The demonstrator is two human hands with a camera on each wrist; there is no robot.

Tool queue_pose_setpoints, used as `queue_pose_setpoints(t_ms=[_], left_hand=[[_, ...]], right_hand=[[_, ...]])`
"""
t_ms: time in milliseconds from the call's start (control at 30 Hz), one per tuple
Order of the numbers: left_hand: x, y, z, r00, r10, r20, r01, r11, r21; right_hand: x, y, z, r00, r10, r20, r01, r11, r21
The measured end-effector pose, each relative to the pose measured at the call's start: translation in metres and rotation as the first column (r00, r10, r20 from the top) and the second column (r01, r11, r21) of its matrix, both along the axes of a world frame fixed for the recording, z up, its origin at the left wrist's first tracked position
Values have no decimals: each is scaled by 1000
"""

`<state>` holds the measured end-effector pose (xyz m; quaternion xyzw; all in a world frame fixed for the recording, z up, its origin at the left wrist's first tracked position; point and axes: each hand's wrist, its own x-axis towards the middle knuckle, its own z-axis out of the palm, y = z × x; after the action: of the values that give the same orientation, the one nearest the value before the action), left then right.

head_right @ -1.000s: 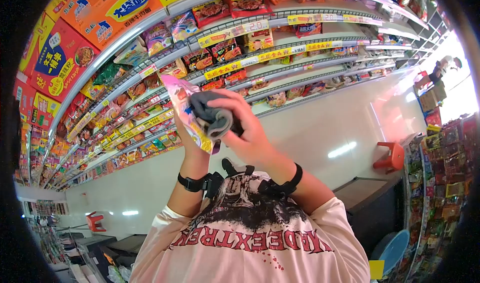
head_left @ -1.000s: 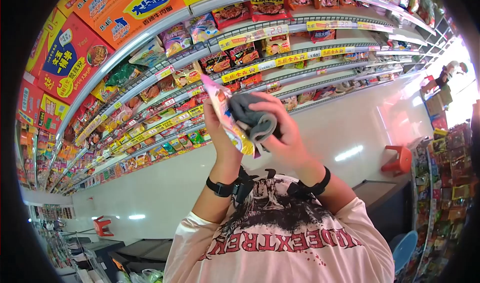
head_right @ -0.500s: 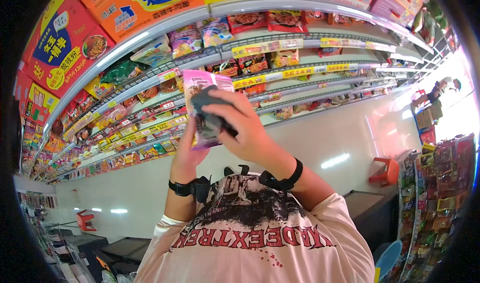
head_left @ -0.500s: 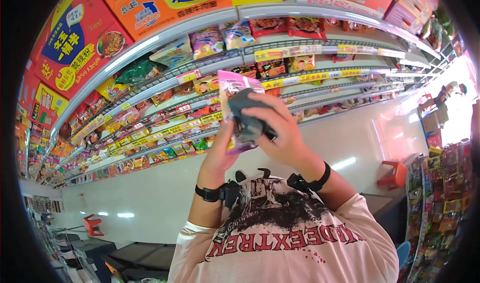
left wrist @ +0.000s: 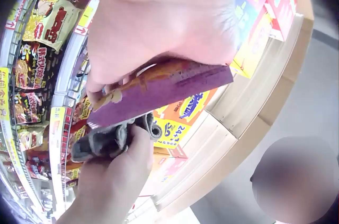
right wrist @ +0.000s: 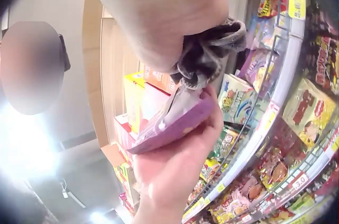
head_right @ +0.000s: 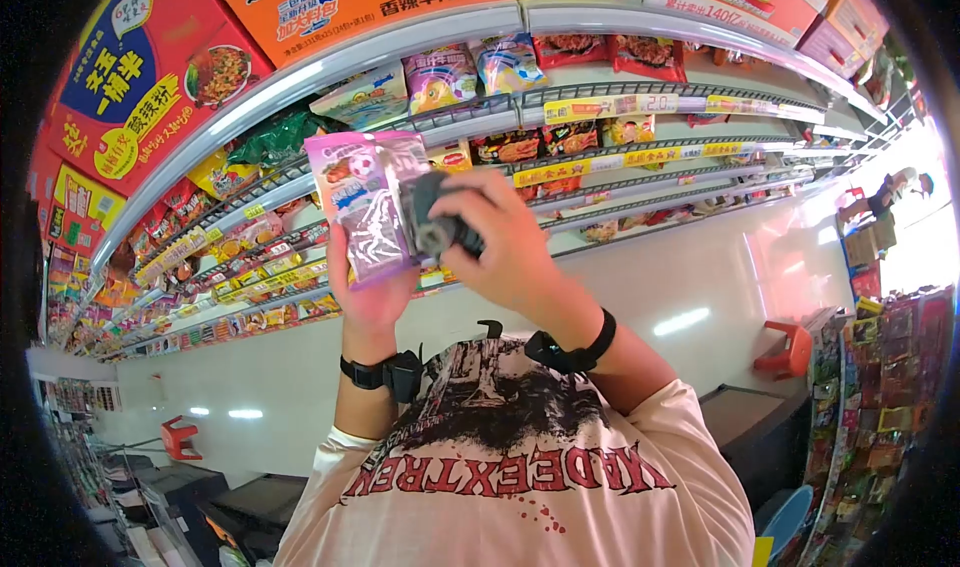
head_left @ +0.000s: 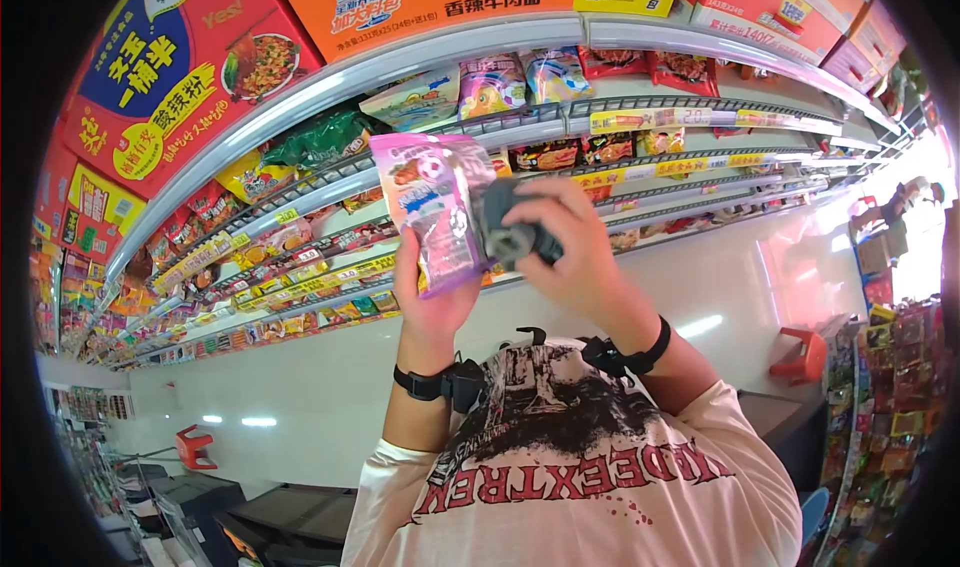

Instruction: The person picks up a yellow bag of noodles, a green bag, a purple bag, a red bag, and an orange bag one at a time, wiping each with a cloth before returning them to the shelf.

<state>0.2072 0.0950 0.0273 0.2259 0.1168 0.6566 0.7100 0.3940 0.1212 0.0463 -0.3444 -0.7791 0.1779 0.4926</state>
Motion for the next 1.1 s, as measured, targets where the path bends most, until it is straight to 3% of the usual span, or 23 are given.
queue_pose_setpoints(t_ms=[133, 200, 233, 300, 333, 400, 467, 500, 600, 633, 767, 867, 900, 1000, 1100], left_hand=[[-12, 22, -20, 979, -48, -198, 32, 996, -82], [-6, 30, -30, 959, -95, -267, 57, 987, -150], [2, 35, -33, 953, -29, -300, -16, 989, -149], [14, 51, -32, 844, 262, -468, -256, 964, 77], [23, 58, -28, 752, 406, -519, -352, 913, 204], [31, 73, -18, 478, 588, -652, -554, 778, 296], [7, 101, -39, 121, 739, -663, -480, 628, 612], [5, 107, -26, -177, 740, -649, -419, 540, 730], [-6, 130, -14, -327, 651, -685, -331, 600, 728], [-5, 135, -12, -361, 664, -655, -378, 538, 754], [-12, 170, -11, -653, 605, -455, -297, 349, 889], [-7, 202, -11, -625, 583, -519, -377, 356, 855], [-6, 212, -16, -647, 593, -479, -375, 299, 877], [-3, 234, -23, -616, 657, -434, -403, 210, 891], [-3, 239, -23, -620, 671, -406, -367, 210, 906]], right_hand=[[-17, -9, -2, 981, 196, 14, -196, 981, -4], [-13, -7, 6, 962, 266, -64, -271, 958, -91], [-8, -4, 8, 956, 277, -99, -288, 950, -120], [6, 0, 12, 933, 299, -199, -337, 921, -194], [17, 2, 12, 927, 283, -245, -339, 913, -229], [41, 6, 12, 910, 250, -331, -351, 889, -294], [62, 10, 11, 901, 87, -425, -281, 863, -419], [72, 11, 10, 887, 0, -461, -251, 839, -482], [101, 14, 12, 851, -179, -493, -133, 836, -533], [112, 17, 12, 839, -221, -497, -88, 847, -524], [173, 16, -1, 816, -303, -492, 19, 865, -501], [216, 12, -8, 730, -424, -536, 54, 817, -574], [232, 10, -12, 715, -462, -524, 70, 793, -605], [264, 11, -8, 672, -487, -558, 97, 805, -585], [308, 11, -21, 629, -492, -601, 44, 795, -605]])
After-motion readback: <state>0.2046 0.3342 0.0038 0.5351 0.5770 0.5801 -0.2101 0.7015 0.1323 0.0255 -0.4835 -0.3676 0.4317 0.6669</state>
